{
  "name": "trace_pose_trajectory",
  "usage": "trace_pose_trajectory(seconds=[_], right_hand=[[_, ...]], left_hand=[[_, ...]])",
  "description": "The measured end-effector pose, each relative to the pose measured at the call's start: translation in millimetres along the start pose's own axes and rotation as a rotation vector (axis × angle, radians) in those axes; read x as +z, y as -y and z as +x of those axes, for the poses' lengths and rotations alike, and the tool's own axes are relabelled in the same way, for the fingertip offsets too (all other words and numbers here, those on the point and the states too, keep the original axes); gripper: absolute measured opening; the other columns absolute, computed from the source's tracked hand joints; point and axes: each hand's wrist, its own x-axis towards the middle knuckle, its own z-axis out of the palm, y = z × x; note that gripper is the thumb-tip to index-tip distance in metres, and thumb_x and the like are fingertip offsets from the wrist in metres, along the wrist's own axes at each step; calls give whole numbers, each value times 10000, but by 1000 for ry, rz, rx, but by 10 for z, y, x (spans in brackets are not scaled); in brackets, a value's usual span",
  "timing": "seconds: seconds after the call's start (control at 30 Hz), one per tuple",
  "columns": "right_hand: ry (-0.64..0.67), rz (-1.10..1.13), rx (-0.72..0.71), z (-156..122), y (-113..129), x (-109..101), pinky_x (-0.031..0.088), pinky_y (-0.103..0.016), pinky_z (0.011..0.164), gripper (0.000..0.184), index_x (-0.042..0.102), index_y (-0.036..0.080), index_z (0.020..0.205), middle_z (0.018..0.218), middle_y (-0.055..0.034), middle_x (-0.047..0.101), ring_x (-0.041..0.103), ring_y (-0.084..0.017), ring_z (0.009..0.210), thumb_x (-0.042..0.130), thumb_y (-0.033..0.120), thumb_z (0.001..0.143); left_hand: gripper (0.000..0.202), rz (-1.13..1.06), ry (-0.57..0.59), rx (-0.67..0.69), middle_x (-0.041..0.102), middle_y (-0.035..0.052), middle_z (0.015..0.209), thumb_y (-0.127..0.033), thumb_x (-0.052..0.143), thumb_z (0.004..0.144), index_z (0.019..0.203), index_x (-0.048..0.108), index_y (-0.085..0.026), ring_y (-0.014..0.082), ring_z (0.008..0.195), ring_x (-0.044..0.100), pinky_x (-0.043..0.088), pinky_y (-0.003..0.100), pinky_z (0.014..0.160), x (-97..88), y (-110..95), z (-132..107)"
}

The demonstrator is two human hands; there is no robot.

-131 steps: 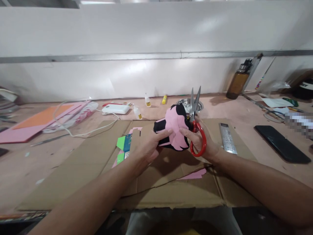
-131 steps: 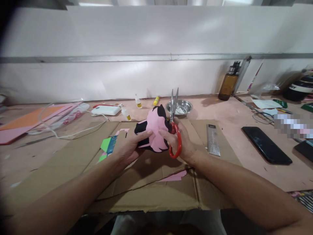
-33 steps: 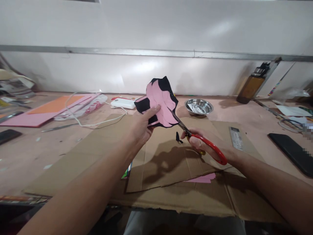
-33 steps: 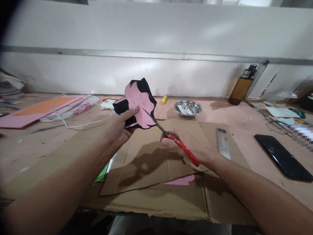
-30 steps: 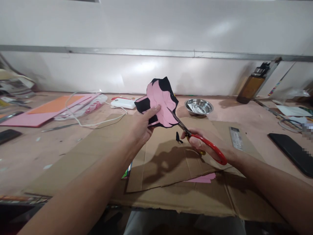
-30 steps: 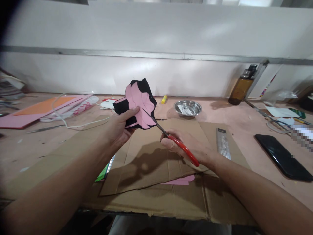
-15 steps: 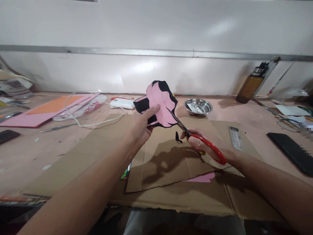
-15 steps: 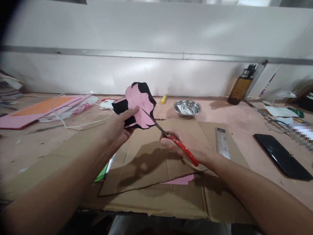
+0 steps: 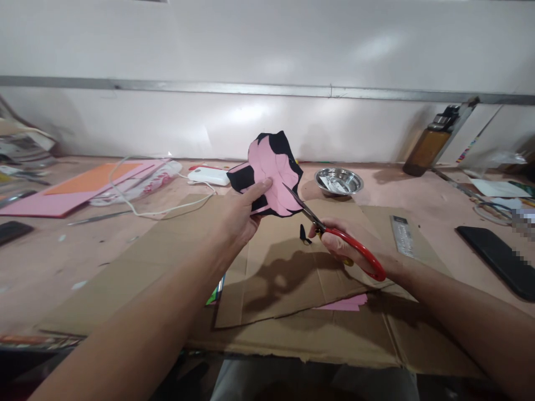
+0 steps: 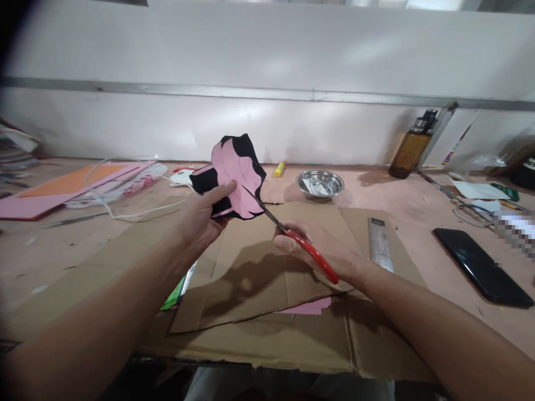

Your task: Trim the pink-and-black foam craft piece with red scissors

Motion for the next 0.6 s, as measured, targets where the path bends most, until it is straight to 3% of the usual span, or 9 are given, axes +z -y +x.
trace_pose_trajectory(seconds=[0.17,0.37,0.6], right_hand=[[-10,4,-17,0,-27,7,379,-290,604,440,605,200,932,940,-61,646,576,-192,823,468,618,925],[-1,31,2,4,-17,4,353,-269,549,451,609,197,922,935,-62,644,566,-186,796,502,635,899],[-21,54,15,1,22,26,307,-245,495,489,601,186,876,890,-61,621,527,-166,754,501,664,884]], left_hand=[[263,20,-22,2,768,1,768,-102,831,626,834,728,-227,173,740,721,547,197,513,-9,4,4],[303,-17,27,55,787,35,938,-67,784,676,931,722,-220,184,918,728,596,208,680,-23,30,32],[370,-34,29,74,786,35,989,-69,793,671,990,717,-241,207,986,723,610,240,749,-34,47,58]])
